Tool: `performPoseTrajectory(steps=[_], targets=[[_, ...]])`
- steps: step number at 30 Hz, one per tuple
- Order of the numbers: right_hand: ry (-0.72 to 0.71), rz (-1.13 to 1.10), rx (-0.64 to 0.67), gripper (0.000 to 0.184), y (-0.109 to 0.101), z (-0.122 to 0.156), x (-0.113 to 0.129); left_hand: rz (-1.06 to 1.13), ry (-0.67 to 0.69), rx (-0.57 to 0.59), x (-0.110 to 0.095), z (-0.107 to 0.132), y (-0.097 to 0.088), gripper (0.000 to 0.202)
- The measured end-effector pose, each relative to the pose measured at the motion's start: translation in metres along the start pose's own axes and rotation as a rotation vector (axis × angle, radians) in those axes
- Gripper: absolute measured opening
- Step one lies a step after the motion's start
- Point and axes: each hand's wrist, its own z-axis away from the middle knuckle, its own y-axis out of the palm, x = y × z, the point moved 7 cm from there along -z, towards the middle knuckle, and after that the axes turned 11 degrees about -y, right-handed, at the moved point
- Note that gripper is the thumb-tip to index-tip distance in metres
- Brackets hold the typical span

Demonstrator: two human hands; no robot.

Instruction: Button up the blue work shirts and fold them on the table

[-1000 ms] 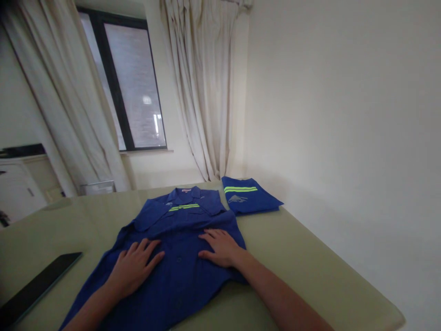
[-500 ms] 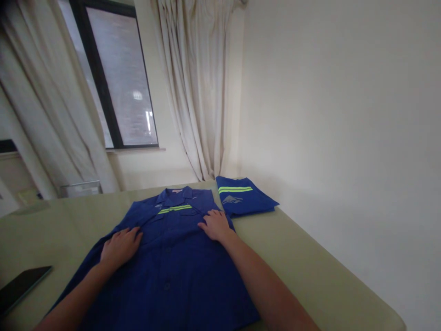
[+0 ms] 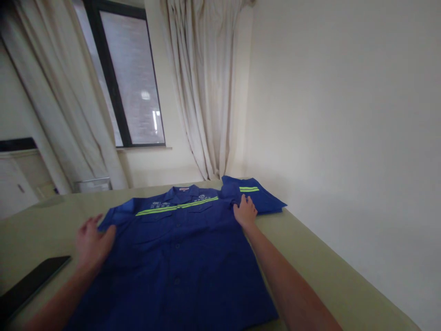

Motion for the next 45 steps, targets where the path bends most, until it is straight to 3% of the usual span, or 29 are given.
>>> performPoseTrajectory(steps=[3, 5, 6, 9, 11, 14, 16, 19, 22, 25, 29, 31, 34, 38, 42, 45], targets=[[-0.277, -0.047, 0.046, 0.056, 0.005, 0.042, 0.040, 0.007, 0.315, 0.612, -0.050, 0.084, 0.033, 0.055], [-0.535, -0.111, 0.152, 0.053, 0.016, 0.089, 0.077, -0.199, 0.384, 0.861, -0.067, 0.142, 0.050, 0.065], [-0.653, -0.133, 0.249, 0.052, 0.024, 0.115, 0.093, -0.297, 0.375, 0.910, -0.071, 0.162, 0.055, 0.069], [-0.848, -0.102, 0.491, 0.058, 0.047, 0.177, 0.121, -0.449, 0.356, 0.894, -0.081, 0.182, 0.066, 0.074], [-0.850, -0.053, 0.497, 0.061, 0.056, 0.189, 0.125, -0.450, 0.367, 0.876, -0.086, 0.172, 0.073, 0.073], [-0.825, -0.039, 0.425, 0.059, 0.064, 0.172, 0.124, -0.398, 0.429, 0.770, -0.095, 0.148, 0.075, 0.064], [-0.830, -0.047, 0.412, 0.058, 0.071, 0.154, 0.122, -0.364, 0.488, 0.653, -0.103, 0.141, 0.068, 0.054], [-0.822, -0.042, 0.393, 0.058, 0.080, 0.130, 0.121, -0.329, 0.578, 0.548, -0.115, 0.155, 0.050, 0.042], [-0.814, -0.027, 0.352, 0.056, 0.084, 0.113, 0.123, -0.308, 0.592, 0.568, -0.118, 0.179, 0.041, 0.040], [-0.802, -0.030, 0.226, 0.049, 0.073, 0.103, 0.128, -0.295, 0.572, 0.605, -0.111, 0.190, 0.045, 0.049], [-0.945, -0.093, 0.071, 0.030, 0.049, 0.123, 0.141, -0.269, 0.577, 0.630, -0.101, 0.182, 0.058, 0.054], [-1.045, -0.104, 0.128, 0.024, 0.048, 0.144, 0.148, -0.261, 0.566, 0.619, -0.099, 0.175, 0.062, 0.052], [-1.027, -0.074, 0.222, 0.021, 0.056, 0.161, 0.150, -0.255, 0.551, 0.595, -0.099, 0.169, 0.067, 0.049], [-0.947, -0.039, 0.261, 0.016, 0.060, 0.161, 0.148, -0.210, 0.540, 0.575, -0.100, 0.168, 0.066, 0.046], [-1.057, -0.051, 0.283, 0.023, 0.054, 0.164, 0.148, -0.088, 0.516, 0.572, -0.096, 0.167, 0.054, 0.033], [-1.136, -0.016, 0.289, 0.022, 0.050, 0.169, 0.147, 0.041, 0.499, 0.631, -0.095, 0.171, 0.049, 0.026]])
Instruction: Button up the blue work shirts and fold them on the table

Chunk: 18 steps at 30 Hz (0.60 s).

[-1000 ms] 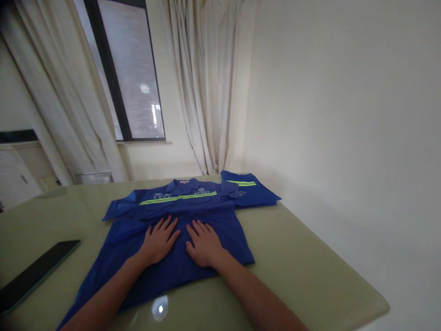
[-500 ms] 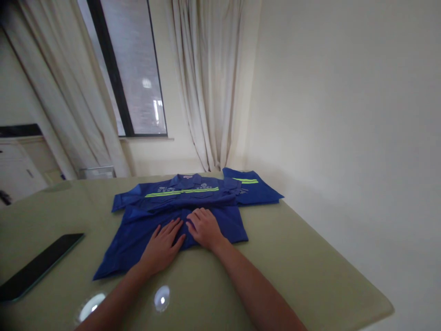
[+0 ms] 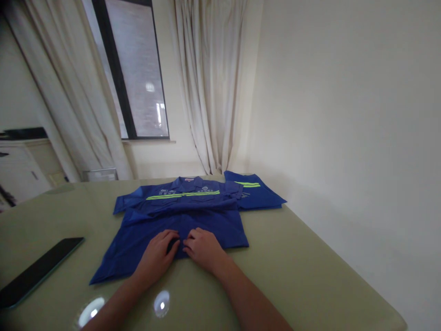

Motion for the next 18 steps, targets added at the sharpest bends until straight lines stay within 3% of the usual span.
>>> performPoseTrajectory(steps=[7, 12, 18], targets=[[0.036, 0.106, -0.016, 0.018, 0.002, -0.004, 0.001, 0.417, -0.046, 0.123, -0.006, -0.001, 0.004, 0.026], [0.010, 0.089, -0.064, 0.020, 0.004, -0.004, 0.001, 0.516, -0.050, 0.182, -0.011, -0.001, 0.001, 0.023], [0.062, -0.056, -0.129, 0.016, 0.004, -0.001, -0.005, 0.169, -0.087, -0.095, -0.003, 0.004, -0.007, 0.022]])
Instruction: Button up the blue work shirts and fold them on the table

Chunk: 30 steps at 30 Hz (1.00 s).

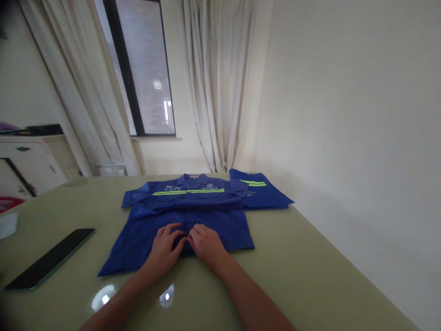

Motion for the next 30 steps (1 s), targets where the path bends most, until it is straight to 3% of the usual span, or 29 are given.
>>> performPoseTrajectory(steps=[4, 9, 21, 30], targets=[[0.017, -0.073, 0.009, 0.015, -0.003, 0.003, -0.001, 0.058, 0.026, 0.093, -0.003, -0.001, 0.003, 0.024], [-0.014, -0.117, -0.040, 0.014, -0.018, 0.005, 0.003, 0.288, -0.081, 0.164, -0.004, -0.004, 0.000, 0.029], [-0.020, -0.135, -0.087, 0.017, -0.014, 0.003, 0.010, 0.212, -0.034, 0.028, -0.011, 0.009, -0.001, 0.029], [0.123, -0.143, -0.189, 0.023, -0.016, 0.008, 0.003, 0.218, -0.012, 0.032, -0.017, 0.011, -0.004, 0.026]])
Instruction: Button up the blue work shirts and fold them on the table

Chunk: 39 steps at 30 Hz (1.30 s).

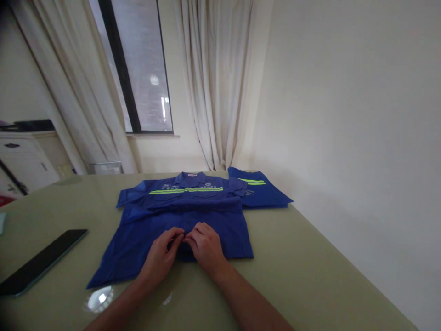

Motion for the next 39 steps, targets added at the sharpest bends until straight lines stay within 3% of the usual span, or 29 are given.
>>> performPoseTrajectory(steps=[5, 12, 18, 26, 33, 39], targets=[[0.042, -0.057, -0.051, 0.021, 0.000, 0.003, -0.005, 0.038, 0.007, 0.018, 0.003, 0.000, 0.004, 0.024], [0.172, -0.085, -0.093, 0.010, -0.002, 0.008, -0.017, 0.103, 0.062, 0.095, 0.009, -0.001, 0.010, 0.037], [0.200, -0.172, -0.088, 0.010, 0.001, 0.009, -0.022, 0.103, 0.042, 0.147, 0.015, -0.002, 0.014, 0.033], [0.196, -0.276, -0.105, 0.008, -0.001, 0.006, -0.018, 0.199, -0.056, 0.150, 0.019, -0.005, 0.009, 0.030], [0.154, -0.132, -0.039, 0.007, -0.001, 0.005, -0.009, 0.182, -0.163, 0.143, 0.014, -0.006, 0.006, 0.032], [0.095, -0.109, -0.009, 0.008, -0.001, 0.003, -0.007, 0.173, -0.190, 0.099, 0.024, -0.009, 0.005, 0.030]])
